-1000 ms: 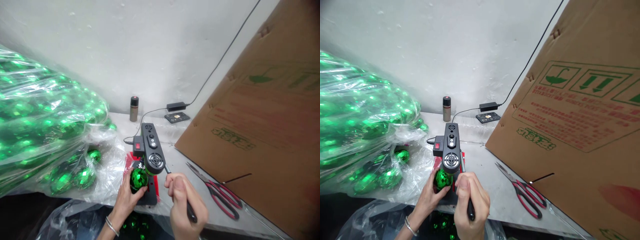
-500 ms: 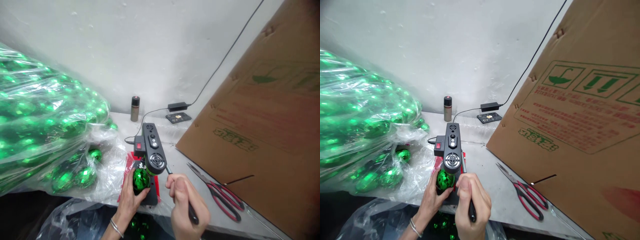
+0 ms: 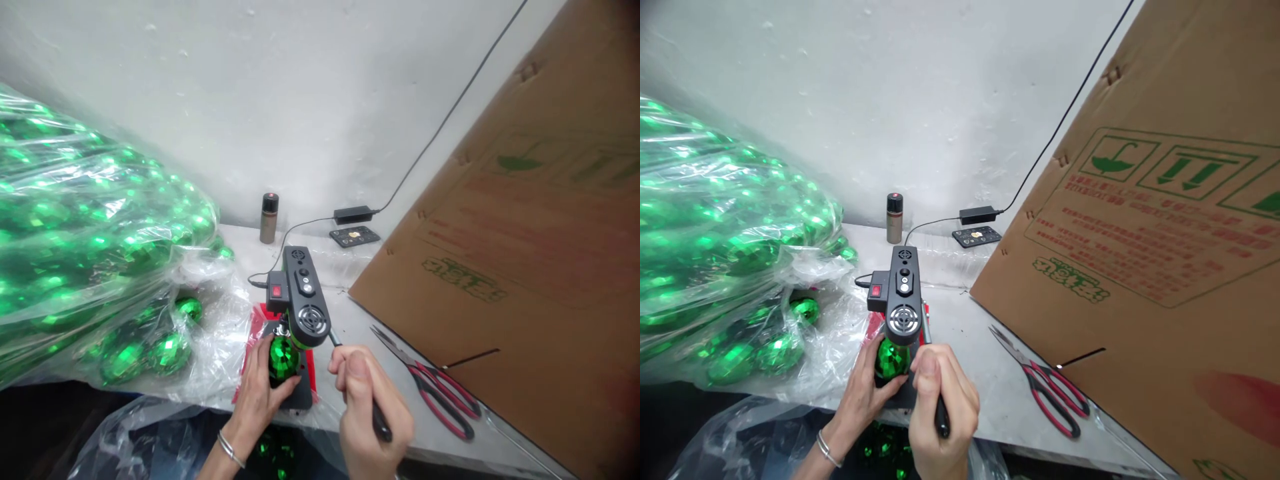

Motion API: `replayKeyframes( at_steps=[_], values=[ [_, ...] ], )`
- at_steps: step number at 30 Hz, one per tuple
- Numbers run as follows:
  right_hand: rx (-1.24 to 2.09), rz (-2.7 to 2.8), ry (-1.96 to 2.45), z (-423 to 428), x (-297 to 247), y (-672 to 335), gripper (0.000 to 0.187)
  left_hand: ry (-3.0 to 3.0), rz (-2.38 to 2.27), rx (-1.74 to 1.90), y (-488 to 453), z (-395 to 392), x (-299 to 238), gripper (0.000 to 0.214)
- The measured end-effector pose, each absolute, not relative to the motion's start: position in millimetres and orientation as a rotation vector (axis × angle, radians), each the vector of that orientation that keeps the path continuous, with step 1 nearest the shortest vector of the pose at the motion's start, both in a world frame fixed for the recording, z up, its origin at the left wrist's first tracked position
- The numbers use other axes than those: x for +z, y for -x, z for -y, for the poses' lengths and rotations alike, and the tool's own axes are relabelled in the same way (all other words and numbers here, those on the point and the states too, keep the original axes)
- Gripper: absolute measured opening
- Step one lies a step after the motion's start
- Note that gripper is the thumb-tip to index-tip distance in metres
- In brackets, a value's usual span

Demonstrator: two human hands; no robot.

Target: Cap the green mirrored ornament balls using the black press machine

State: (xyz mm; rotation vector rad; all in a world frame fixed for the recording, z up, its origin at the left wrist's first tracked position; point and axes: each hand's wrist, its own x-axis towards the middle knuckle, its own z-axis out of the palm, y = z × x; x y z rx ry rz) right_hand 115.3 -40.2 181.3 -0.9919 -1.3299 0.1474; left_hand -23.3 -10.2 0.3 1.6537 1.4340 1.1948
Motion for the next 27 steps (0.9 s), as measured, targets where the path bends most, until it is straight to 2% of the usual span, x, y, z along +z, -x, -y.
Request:
replayKeyframes(
  at_steps=[14,23,27],
  values=[
    [0.137,1.322,0.984,40,184,-113,0.037,-1.163,-1.336,1.183,53,1,13,0.079],
    [0.128,1.337,0.965,40,182,-113,0.035,-1.507,-1.447,1.132,43,14,-5,0.082],
    [0.148,1.337,0.967,41,179,-114,0.034,-1.710,-1.458,1.135,32,21,-9,0.077]
  ],
)
